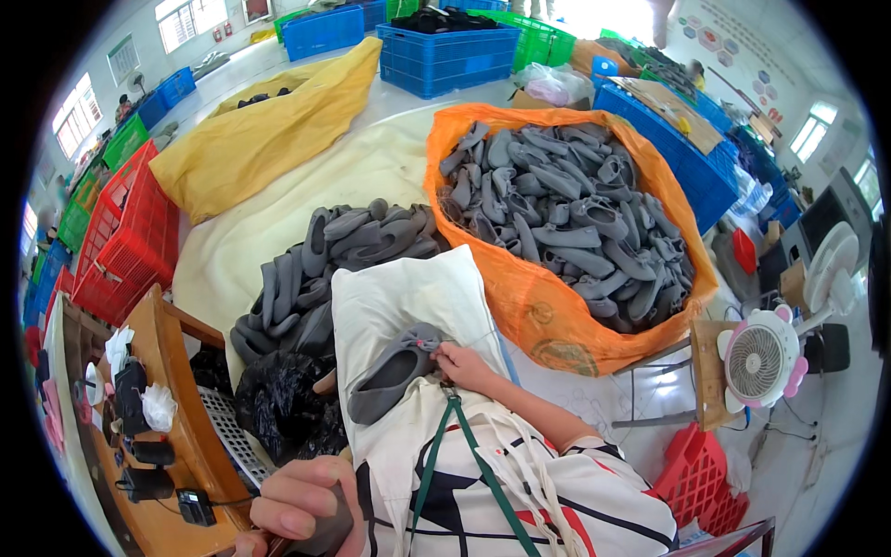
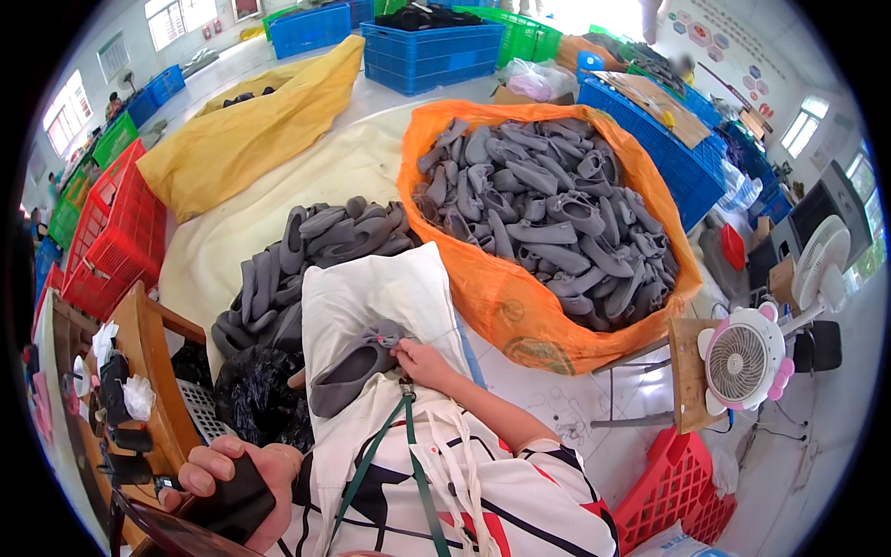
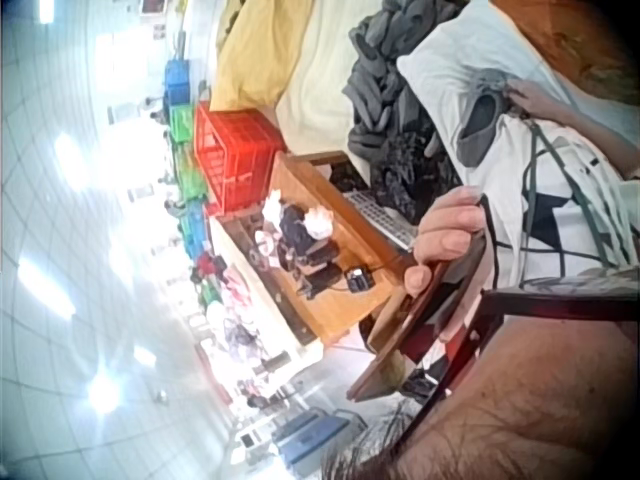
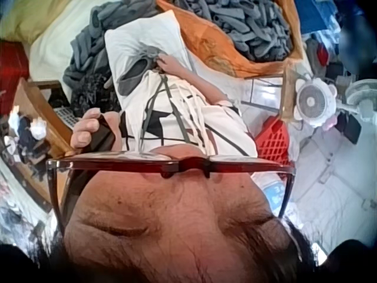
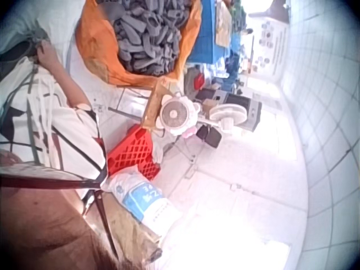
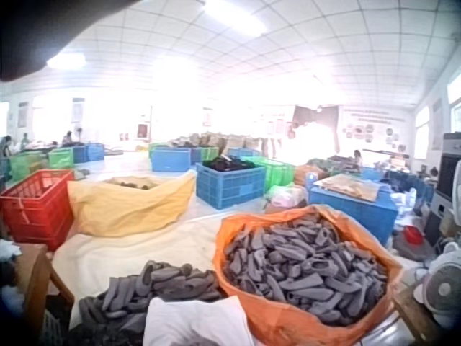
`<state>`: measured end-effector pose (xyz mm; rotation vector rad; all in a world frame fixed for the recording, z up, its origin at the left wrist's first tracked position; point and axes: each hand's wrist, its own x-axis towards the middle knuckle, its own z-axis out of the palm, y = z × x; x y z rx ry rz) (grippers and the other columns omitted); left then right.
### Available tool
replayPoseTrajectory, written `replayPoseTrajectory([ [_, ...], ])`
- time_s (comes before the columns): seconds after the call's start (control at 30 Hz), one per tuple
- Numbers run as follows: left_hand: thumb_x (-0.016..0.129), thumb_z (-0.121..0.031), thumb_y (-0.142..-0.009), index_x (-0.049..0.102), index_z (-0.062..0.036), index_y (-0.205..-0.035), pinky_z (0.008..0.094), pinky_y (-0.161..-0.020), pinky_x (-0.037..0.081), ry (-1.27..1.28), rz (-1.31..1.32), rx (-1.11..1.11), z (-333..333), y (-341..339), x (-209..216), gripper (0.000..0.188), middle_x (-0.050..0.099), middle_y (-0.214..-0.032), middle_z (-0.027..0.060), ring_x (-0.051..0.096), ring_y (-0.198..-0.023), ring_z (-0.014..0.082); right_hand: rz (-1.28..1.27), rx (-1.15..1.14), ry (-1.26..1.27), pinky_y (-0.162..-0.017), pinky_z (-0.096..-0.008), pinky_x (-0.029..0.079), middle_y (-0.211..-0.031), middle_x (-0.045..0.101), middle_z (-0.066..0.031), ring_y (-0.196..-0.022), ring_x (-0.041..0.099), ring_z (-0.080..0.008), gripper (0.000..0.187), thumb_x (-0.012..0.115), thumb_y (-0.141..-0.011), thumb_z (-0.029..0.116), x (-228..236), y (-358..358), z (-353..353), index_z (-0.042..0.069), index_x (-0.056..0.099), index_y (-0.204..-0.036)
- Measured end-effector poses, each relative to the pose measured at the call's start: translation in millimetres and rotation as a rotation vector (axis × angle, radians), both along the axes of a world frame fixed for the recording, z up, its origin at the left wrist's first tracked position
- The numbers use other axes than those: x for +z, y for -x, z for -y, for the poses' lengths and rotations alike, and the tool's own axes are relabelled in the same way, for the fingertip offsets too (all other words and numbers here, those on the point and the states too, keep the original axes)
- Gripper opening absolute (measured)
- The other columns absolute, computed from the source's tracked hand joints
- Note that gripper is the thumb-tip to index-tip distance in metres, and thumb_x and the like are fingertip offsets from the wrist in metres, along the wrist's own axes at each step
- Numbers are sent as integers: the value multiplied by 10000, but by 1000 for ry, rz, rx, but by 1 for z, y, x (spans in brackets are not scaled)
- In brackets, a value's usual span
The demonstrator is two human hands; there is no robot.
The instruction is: The person sits on the floor in a factory setting, sewing a grey slip-on shoe by hand using a needle and thread. They hold the shoe on a white cloth placed on their lap and repeatedly insert the needle into the shoe's upper. Large bags of similar shoes and plastic crates are visible around them.
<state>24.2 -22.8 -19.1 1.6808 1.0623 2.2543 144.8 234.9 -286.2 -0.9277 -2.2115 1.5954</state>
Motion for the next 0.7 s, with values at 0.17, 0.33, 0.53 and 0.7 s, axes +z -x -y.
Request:
replayPoseTrajectory([
  [0.17,691,-116,-890,438,-61,-1241,314,-1068,394,-27,81,-35,-11,-11,12,436,534,-1228,94,493,-1256,227,-35,34,-8,-581,-310,495,-677,620,-67,-599,620,-157,174,483,-985,180,-7,4,0,39,576,-1026],
  [0.33,700,-104,-881,431,-60,-1239,302,-1060,401,29,13,25,-11,-7,12,451,534,-1226,89,499,-1251,205,-29,32,20,-578,-302,489,-663,609,-57,-593,607,-142,168,476,-986,170,-4,3,-2,42,575,-1030],
  [0.53,673,-122,-904,443,-60,-1218,317,-1063,399,-27,28,19,-10,-7,7,393,534,-1214,91,489,-1263,207,-27,42,-38,-579,-313,493,-683,626,-72,-598,621,-159,173,479,-983,172,-1,3,0,34,575,-1022],
  [0.7,658,-148,-917,461,-64,-1175,328,-1095,351,36,135,-87,-1,-9,13,336,536,-1194,94,479,-1273,211,-24,23,-1,-583,-328,499,-700,634,-84,-600,631,-180,166,484,-977,169,12,3,3,32,572,-1010],
])
